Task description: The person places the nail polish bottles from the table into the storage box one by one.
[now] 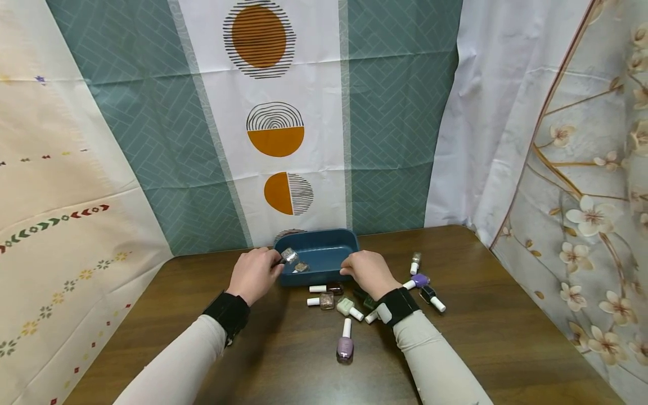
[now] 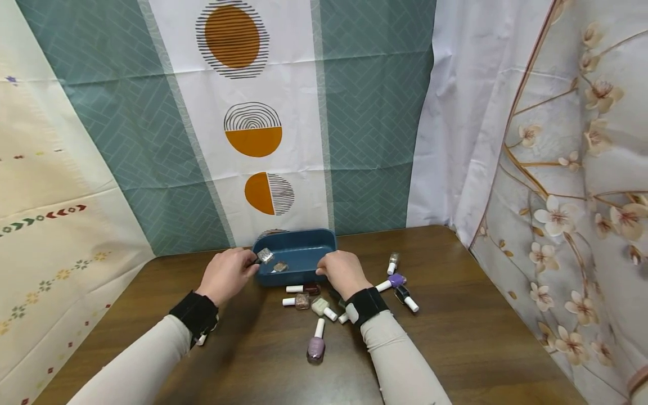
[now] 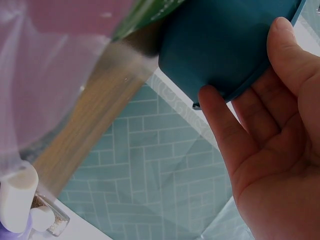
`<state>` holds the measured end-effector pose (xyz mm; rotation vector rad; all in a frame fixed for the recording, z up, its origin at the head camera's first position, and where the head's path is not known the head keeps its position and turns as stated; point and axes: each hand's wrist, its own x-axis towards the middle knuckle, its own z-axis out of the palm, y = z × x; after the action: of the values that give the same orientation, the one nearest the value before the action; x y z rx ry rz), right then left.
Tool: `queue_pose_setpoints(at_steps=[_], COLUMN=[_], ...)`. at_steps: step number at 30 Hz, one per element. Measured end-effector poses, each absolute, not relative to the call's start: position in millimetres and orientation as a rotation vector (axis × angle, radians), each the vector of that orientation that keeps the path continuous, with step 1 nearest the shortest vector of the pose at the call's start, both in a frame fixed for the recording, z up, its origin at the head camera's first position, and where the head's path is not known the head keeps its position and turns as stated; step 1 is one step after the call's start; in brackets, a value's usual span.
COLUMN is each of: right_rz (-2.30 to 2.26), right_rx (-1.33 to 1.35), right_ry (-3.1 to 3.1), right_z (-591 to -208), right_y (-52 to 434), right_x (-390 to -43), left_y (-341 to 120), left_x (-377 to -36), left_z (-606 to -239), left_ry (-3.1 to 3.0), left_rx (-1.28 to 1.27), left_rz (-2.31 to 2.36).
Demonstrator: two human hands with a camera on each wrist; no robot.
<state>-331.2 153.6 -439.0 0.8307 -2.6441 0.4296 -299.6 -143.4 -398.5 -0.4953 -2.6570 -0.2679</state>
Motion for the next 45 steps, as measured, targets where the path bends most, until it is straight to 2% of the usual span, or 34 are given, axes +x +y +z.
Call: queue_pose_setpoints(at_steps=[24,45], right_rz=[0.412,0.43], right_rx=[0.834,0.846], right_ry=[-2.648,-2.651], right_z=[-443.8,-438.0], right_y=[154.5,154.0], right_x=[-332.7,-329.5], left_y=[-126.5,-120.0], left_x=[-343.6,-353.4], left_z=[-410.4,-414.6], left_ry=[-2.823,-2.83], left_rx=[-0.323,-0.311], left_rz=[-0.149,-0.079])
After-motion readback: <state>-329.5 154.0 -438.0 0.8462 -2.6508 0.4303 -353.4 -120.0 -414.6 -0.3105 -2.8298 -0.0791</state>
